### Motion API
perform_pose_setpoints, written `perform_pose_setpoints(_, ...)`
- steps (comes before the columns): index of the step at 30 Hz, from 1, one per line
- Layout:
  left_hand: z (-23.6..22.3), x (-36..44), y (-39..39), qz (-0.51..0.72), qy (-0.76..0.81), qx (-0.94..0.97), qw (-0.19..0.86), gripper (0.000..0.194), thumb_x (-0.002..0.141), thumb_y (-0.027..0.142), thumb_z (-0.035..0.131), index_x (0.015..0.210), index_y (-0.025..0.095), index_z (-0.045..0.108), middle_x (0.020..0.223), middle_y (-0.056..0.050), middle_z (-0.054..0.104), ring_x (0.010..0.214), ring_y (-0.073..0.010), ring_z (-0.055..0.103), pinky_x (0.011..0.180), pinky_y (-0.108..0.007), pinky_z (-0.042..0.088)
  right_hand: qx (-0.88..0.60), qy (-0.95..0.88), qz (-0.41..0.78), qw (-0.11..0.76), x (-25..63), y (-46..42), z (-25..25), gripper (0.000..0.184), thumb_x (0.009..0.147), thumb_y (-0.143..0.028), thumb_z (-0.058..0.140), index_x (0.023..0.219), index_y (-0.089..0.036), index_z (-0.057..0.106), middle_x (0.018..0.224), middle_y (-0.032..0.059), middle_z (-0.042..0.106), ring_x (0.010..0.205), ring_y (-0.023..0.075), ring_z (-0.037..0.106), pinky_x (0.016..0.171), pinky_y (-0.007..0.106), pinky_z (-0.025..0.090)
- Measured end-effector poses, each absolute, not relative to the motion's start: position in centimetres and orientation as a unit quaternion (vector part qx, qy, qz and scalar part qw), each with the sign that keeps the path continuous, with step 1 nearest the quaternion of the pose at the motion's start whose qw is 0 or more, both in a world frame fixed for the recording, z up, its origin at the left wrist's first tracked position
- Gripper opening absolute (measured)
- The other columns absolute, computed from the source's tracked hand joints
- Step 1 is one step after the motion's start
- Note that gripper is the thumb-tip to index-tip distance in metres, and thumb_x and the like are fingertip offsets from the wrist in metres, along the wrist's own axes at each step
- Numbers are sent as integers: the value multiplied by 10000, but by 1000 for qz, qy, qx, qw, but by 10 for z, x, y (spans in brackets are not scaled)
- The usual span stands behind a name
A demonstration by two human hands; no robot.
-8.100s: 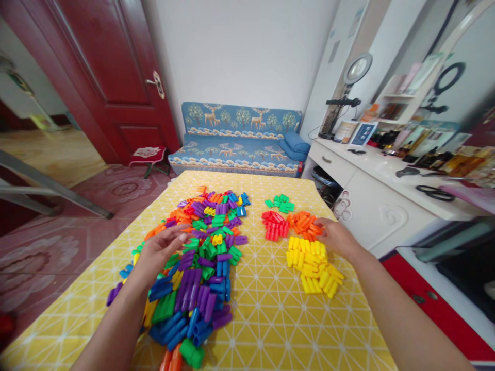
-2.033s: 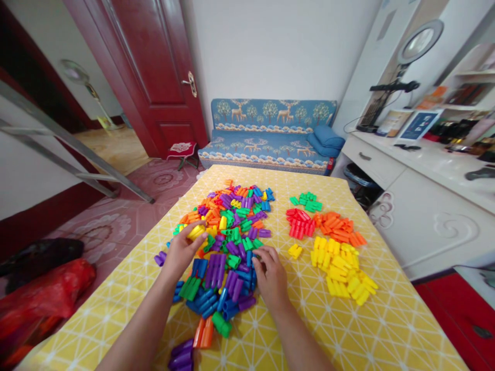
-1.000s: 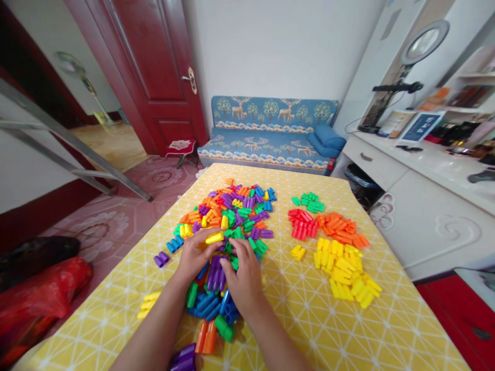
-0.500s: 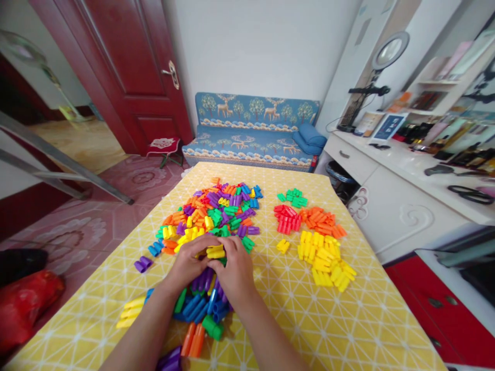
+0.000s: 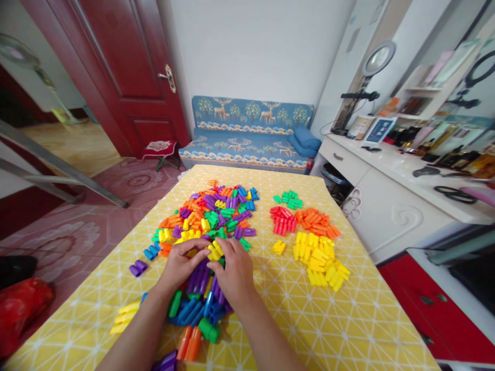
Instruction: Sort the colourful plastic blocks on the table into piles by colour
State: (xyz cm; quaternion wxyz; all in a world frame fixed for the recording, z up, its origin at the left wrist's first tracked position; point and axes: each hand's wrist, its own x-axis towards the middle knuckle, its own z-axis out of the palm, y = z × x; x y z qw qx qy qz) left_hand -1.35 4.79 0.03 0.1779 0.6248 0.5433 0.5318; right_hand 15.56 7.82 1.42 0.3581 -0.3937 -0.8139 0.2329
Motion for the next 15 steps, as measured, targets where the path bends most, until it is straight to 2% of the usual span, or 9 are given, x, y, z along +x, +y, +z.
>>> perform_pose_setpoints(2, 0, -12, 47, 533, 546, 618, 189, 129, 798, 290, 710, 847, 171, 721, 769, -27, 730, 699, -157, 677, 671, -237, 540, -394, -829, 196, 344, 155, 76, 15, 522, 786, -241, 709, 1286, -243, 562, 1136, 72, 658, 1042, 256, 598, 903, 405, 476)
perform_pose_setpoints(5, 1, -11, 46, 526, 544, 625, 193, 121, 794, 286, 712, 829, 170, 720, 754, -24, 733, 689, -155, 682, 662, -232, 543, -382, -844, 158, 341, 161, 79, 13, 430, 805, -240, 676, 1229, -244, 606, 1086, 64, 680, 1022, 246, 607, 902, 388, 475)
perform_pose_setpoints(8, 2, -12, 45, 510, 548, 636, 187, 111, 815, 284, 690, 829, 180, 724, 768, -24, 740, 707, -157, 689, 672, -235, 542, -400, -823, 134, 381, 187, 95, 12, 368, 817, -266, 644, 1183, -235, 630, 1066, 59, 685, 949, 217, 618, 873, 355, 482)
perform_pose_setpoints(12, 4, -13, 45, 501, 555, 641, 175, 124, 840, 285, 662, 804, 183, 722, 770, -26, 739, 722, -159, 690, 686, -240, 536, -530, -706, 73, 464, 259, 136, 12, 393, 833, -375, 577, 1177, -193, 631, 984, 73, 662, 763, 192, 591, 741, 337, 494)
perform_pose_setpoints(15, 2, -14, 46, 499, 555, 643, 172, 131, 852, 281, 646, 807, 181, 718, 773, -28, 736, 727, -159, 689, 690, -242, 531, -641, -636, 7, 430, 311, 162, 9, 473, 799, -446, 568, 1168, -161, 643, 1000, 93, 642, 700, 189, 577, 673, 338, 471)
